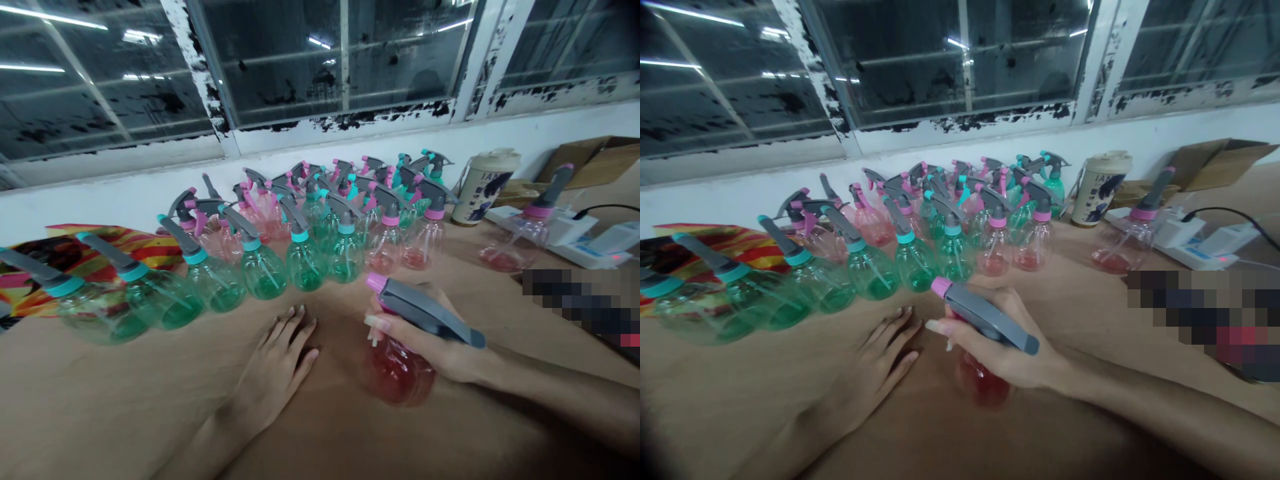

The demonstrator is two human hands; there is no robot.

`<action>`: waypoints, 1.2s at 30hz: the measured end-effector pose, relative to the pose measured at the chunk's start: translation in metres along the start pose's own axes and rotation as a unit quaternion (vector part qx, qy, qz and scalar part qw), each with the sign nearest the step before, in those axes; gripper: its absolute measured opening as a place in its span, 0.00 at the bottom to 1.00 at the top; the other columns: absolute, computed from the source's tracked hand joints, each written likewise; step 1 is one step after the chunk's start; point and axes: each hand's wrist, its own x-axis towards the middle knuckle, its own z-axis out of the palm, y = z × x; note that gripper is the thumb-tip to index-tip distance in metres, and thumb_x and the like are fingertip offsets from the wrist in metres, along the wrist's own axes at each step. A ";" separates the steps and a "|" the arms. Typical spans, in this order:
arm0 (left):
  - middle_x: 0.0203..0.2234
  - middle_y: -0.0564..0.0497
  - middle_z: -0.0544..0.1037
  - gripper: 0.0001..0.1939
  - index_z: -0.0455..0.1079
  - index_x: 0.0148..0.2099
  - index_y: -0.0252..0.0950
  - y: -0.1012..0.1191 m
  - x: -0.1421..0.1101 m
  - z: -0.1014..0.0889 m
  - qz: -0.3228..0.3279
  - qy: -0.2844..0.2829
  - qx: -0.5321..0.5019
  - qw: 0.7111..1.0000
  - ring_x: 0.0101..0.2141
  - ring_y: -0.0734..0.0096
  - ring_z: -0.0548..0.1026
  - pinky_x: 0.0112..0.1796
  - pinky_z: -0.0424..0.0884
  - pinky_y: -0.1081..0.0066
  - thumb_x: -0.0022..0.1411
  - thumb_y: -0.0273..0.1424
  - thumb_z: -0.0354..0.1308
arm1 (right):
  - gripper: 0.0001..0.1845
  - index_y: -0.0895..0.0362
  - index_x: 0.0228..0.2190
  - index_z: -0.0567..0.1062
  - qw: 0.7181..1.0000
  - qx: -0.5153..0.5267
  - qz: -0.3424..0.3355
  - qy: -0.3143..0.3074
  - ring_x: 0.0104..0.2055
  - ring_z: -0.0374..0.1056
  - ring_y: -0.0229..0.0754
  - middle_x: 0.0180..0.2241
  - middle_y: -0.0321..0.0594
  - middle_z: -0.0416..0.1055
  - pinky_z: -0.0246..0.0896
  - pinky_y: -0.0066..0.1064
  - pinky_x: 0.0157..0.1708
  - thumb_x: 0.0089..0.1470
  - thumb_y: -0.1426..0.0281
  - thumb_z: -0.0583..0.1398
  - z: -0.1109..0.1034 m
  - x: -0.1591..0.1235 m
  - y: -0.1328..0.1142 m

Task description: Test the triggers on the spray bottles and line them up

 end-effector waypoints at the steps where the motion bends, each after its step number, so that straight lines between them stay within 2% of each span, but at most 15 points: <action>1: 0.60 0.41 0.61 0.24 0.57 0.62 0.32 0.000 0.000 0.000 -0.001 -0.002 -0.001 1.000 0.60 0.57 0.58 0.56 0.58 0.53 0.72 0.39 0.37 | 0.12 0.54 0.24 0.72 1.000 0.005 -0.001 -0.010 0.26 0.69 0.36 0.22 0.33 0.71 0.66 0.28 0.28 0.54 0.60 0.59 0.000 0.001 0.001; 3: 0.60 0.41 0.61 0.24 0.57 0.62 0.33 0.000 0.000 0.000 -0.004 -0.002 -0.003 1.000 0.59 0.57 0.58 0.56 0.58 0.54 0.71 0.39 0.38 | 0.08 0.53 0.30 0.74 0.999 0.021 -0.012 -0.033 0.34 0.73 0.40 0.30 0.35 0.75 0.69 0.33 0.38 0.54 0.61 0.60 -0.001 0.002 0.003; 5: 0.60 0.42 0.62 0.23 0.58 0.62 0.33 0.000 0.000 0.000 -0.005 0.005 -0.006 1.000 0.59 0.57 0.59 0.56 0.58 0.54 0.71 0.39 0.39 | 0.08 0.51 0.36 0.75 0.998 0.037 -0.026 -0.040 0.42 0.72 0.43 0.38 0.37 0.76 0.67 0.37 0.46 0.53 0.63 0.61 -0.002 0.003 0.004; 8: 0.59 0.41 0.62 0.23 0.58 0.61 0.33 -0.001 0.000 0.001 -0.005 0.010 -0.010 1.000 0.59 0.57 0.59 0.56 0.58 0.54 0.71 0.39 0.40 | 0.11 0.48 0.40 0.76 0.999 0.032 -0.032 -0.012 0.47 0.71 0.44 0.44 0.36 0.75 0.66 0.37 0.48 0.51 0.65 0.62 -0.002 0.002 0.003; 10: 0.60 0.41 0.62 0.23 0.58 0.61 0.33 0.000 0.000 0.001 -0.006 0.005 -0.010 1.000 0.59 0.57 0.59 0.56 0.58 0.54 0.71 0.39 0.40 | 0.13 0.48 0.41 0.76 0.999 0.018 -0.030 0.004 0.44 0.72 0.44 0.42 0.36 0.76 0.68 0.36 0.45 0.51 0.65 0.63 -0.002 0.000 0.003; 14: 0.60 0.41 0.61 0.23 0.59 0.61 0.33 0.000 0.000 0.000 -0.010 -0.008 -0.007 1.000 0.59 0.57 0.59 0.56 0.59 0.54 0.71 0.39 0.39 | 0.16 0.49 0.45 0.75 1.000 0.002 -0.005 -0.005 0.40 0.73 0.44 0.37 0.37 0.76 0.69 0.35 0.40 0.53 0.65 0.60 0.000 -0.002 0.006; 19: 0.60 0.42 0.61 0.23 0.58 0.62 0.34 -0.001 0.001 0.001 -0.008 -0.008 -0.007 1.000 0.60 0.58 0.57 0.56 0.57 0.53 0.71 0.40 0.39 | 0.13 0.48 0.43 0.75 0.999 -0.026 -0.021 0.002 0.36 0.72 0.42 0.33 0.37 0.75 0.69 0.32 0.36 0.54 0.66 0.60 0.000 -0.002 0.008; 21: 0.60 0.42 0.61 0.23 0.57 0.62 0.34 -0.001 0.000 0.001 -0.007 -0.007 -0.007 1.000 0.60 0.58 0.57 0.56 0.57 0.53 0.71 0.39 0.39 | 0.13 0.48 0.43 0.75 1.000 -0.022 -0.021 -0.008 0.36 0.72 0.42 0.34 0.37 0.75 0.69 0.34 0.37 0.55 0.67 0.59 -0.001 -0.001 0.007; 24: 0.60 0.41 0.61 0.23 0.58 0.62 0.33 -0.001 -0.001 0.001 -0.008 -0.007 -0.010 1.000 0.59 0.56 0.58 0.56 0.57 0.52 0.71 0.39 0.39 | 0.10 0.50 0.40 0.75 0.999 0.015 -0.028 -0.023 0.42 0.71 0.42 0.40 0.38 0.75 0.66 0.36 0.46 0.55 0.68 0.58 -0.001 0.001 0.003; 26: 0.60 0.41 0.61 0.23 0.58 0.62 0.33 -0.001 -0.001 0.000 -0.009 -0.004 -0.013 1.000 0.59 0.57 0.59 0.56 0.58 0.53 0.71 0.39 0.39 | 0.08 0.51 0.38 0.75 0.999 0.035 -0.027 -0.022 0.44 0.71 0.42 0.40 0.37 0.75 0.65 0.36 0.48 0.54 0.67 0.59 -0.001 0.002 0.002; 31: 0.60 0.41 0.61 0.23 0.58 0.61 0.34 -0.001 0.000 0.001 -0.005 0.010 -0.020 1.000 0.59 0.57 0.58 0.56 0.57 0.54 0.71 0.40 0.38 | 0.07 0.52 0.32 0.74 0.999 0.037 -0.010 -0.023 0.36 0.73 0.41 0.32 0.36 0.75 0.68 0.35 0.39 0.54 0.62 0.60 0.001 0.002 0.004; 36: 0.60 0.40 0.61 0.24 0.59 0.61 0.33 -0.001 0.000 0.001 -0.001 0.007 -0.005 1.000 0.59 0.56 0.59 0.55 0.59 0.53 0.71 0.40 0.38 | 0.10 0.53 0.25 0.71 1.000 -0.012 -0.019 -0.001 0.27 0.68 0.35 0.23 0.31 0.69 0.64 0.28 0.30 0.54 0.62 0.60 0.002 0.001 0.004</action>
